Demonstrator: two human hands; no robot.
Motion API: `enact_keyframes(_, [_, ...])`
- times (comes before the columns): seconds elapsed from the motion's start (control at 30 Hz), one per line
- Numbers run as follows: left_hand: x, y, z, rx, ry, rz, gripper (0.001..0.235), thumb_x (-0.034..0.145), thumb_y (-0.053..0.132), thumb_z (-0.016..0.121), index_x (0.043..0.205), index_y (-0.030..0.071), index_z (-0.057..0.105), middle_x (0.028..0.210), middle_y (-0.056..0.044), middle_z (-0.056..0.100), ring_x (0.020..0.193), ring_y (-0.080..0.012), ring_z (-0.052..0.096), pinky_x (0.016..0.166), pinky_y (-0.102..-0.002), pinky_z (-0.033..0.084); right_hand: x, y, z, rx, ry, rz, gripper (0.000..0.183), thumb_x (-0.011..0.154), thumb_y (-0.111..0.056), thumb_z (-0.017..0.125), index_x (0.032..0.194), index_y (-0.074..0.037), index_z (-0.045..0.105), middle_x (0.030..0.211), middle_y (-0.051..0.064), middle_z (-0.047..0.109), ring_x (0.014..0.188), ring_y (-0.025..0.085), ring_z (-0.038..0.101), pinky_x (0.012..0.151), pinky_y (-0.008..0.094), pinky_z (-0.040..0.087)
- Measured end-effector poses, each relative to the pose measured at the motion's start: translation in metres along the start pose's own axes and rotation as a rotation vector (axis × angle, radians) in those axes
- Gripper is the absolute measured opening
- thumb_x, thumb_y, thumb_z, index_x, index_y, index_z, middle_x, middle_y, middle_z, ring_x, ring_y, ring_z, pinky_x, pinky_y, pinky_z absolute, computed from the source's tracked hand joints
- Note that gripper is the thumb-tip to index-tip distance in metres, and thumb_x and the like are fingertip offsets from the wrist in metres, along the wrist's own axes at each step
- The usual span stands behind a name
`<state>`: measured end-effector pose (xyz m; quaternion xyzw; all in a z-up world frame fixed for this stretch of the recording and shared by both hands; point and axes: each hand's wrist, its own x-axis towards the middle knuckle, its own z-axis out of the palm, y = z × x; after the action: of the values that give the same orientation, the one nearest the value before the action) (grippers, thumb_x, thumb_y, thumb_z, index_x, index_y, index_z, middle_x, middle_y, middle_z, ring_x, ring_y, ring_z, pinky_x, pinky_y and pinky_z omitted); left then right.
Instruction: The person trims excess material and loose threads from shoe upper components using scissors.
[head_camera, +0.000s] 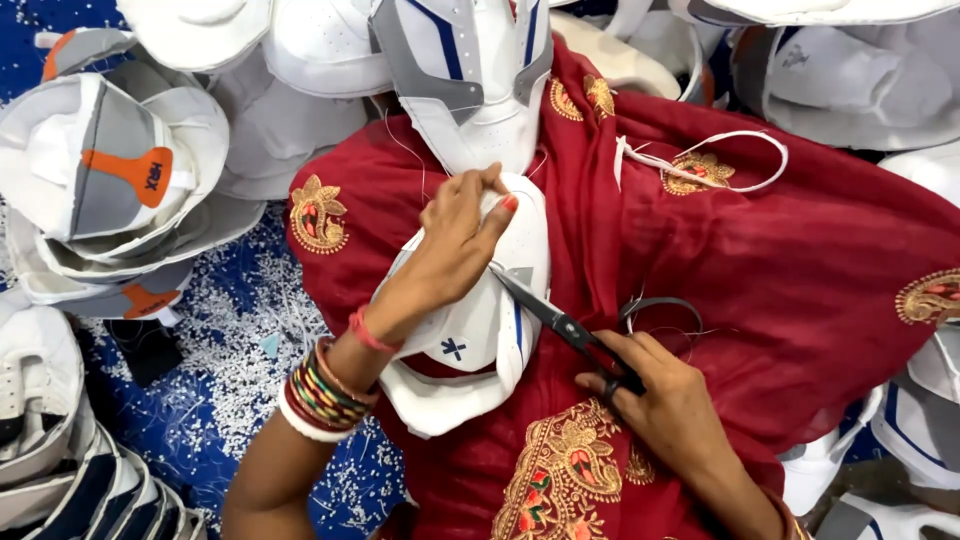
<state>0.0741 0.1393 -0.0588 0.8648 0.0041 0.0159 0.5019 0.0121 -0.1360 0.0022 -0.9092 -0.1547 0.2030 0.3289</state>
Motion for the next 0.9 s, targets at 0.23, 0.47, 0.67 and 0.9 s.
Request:
enact_keyframes(0.23, [0.007,0.009,-0.009,-0.403,-0.264,-0.049,0.061,0.111,0.051,0.030,0.143,-0.001,0.034,0.129,-0.011,0.071,0.138,-0.0245,0.054,0.115,-0.043,0.028,-0.012,-0.001,-0.009,0.006,0.065,0.146,0.060,0.068,-0.031,0.088,0.117,-0.003,0.068,0.080,0.010,0.064,0.060,0.024,0.064,0.054,0.036,0.050])
enact_keyframes(0.47, [-0.001,0.020,-0.023,-0.531,-0.181,-0.205,0.083,0.105,0.067,0.025,0.142,-0.006,0.036,0.104,-0.015,0.079,0.142,-0.0282,0.053,0.119,-0.040,0.032,-0.009,0.000,-0.006,-0.029,0.069,0.095,0.053,0.072,-0.022,0.087,0.120,-0.007,0.070,0.082,0.011,0.063,0.063,0.026,0.064,0.056,0.038,0.050])
enact_keyframes(0.67, [0.001,0.013,-0.022,-0.559,-0.176,-0.180,0.086,0.104,0.070,0.023,0.141,-0.006,0.039,0.100,-0.018,0.080,0.145,-0.0308,0.053,0.121,-0.041,0.030,-0.008,0.013,-0.001,-0.100,0.052,-0.017,0.057,0.071,-0.005,0.078,0.127,-0.007,0.067,0.096,0.012,0.067,0.079,0.032,0.071,0.064,0.041,0.056])
enact_keyframes(0.9, [-0.009,-0.001,-0.036,-0.622,-0.137,-0.188,0.082,0.105,0.067,0.022,0.138,-0.006,0.043,0.100,-0.018,0.080,0.142,-0.0327,0.057,0.121,-0.042,0.030,-0.008,0.019,0.007,0.073,0.044,-0.012,0.052,0.074,-0.001,0.076,0.125,-0.004,0.066,0.093,0.009,0.069,0.080,0.024,0.074,0.066,0.035,0.058])
